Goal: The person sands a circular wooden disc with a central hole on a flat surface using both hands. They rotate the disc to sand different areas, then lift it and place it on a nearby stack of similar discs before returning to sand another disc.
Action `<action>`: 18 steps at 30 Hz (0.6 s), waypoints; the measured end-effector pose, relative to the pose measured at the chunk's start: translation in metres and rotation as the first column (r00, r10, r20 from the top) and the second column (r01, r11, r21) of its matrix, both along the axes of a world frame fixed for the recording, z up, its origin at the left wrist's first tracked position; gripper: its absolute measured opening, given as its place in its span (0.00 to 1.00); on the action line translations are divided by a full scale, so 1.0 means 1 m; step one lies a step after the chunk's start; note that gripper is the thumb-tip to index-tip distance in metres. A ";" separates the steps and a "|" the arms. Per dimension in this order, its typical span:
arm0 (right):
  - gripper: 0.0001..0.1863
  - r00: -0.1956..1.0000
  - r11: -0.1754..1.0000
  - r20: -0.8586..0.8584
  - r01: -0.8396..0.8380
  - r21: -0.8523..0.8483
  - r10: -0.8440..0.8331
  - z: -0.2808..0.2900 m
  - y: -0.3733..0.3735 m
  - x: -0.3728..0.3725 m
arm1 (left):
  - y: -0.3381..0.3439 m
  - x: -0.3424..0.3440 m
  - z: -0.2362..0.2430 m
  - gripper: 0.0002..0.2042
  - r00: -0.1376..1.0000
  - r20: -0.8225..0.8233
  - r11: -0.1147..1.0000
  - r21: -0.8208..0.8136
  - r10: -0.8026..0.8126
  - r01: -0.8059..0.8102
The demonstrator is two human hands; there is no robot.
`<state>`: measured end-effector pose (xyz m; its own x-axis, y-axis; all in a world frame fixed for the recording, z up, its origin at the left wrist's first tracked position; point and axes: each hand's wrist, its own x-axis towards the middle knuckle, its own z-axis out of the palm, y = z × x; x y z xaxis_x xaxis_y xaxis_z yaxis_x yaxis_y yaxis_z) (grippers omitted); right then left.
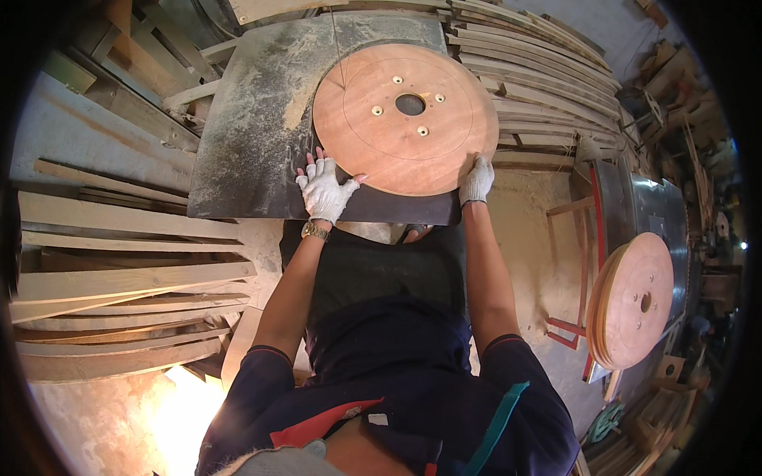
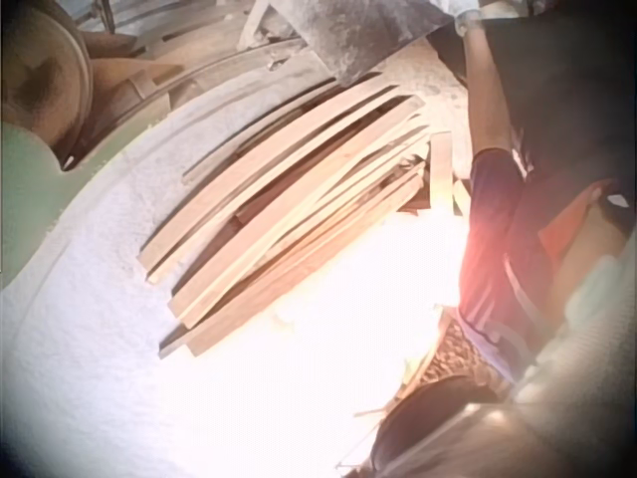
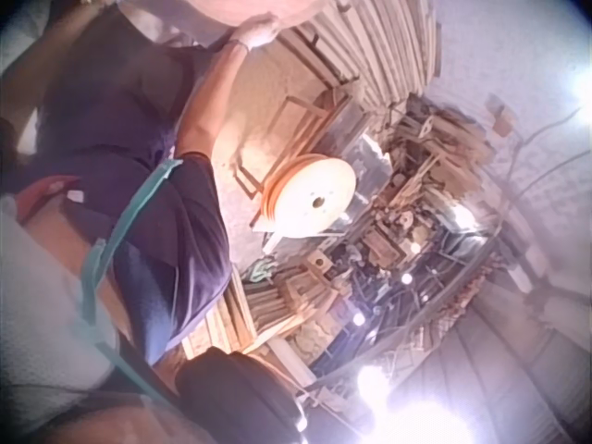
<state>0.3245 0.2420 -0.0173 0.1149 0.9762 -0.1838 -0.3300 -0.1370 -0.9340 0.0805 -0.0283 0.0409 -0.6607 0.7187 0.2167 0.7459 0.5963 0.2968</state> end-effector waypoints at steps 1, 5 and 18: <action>0.07 1.000 1.000 0.013 -0.014 0.004 0.014 -0.002 -0.001 0.001 | -0.001 0.000 0.000 0.55 1.000 0.005 1.000 0.000 0.001 -0.001; 0.13 0.997 0.998 0.052 -0.058 0.024 0.057 -0.001 -0.007 -0.001 | -0.003 -0.005 -0.002 0.54 1.000 0.021 1.000 0.009 -0.005 0.005; 0.15 0.997 0.997 0.032 -0.069 0.020 0.069 -0.003 -0.006 0.000 | 0.004 -0.015 -0.014 0.52 0.998 -0.052 0.999 0.047 -0.021 0.023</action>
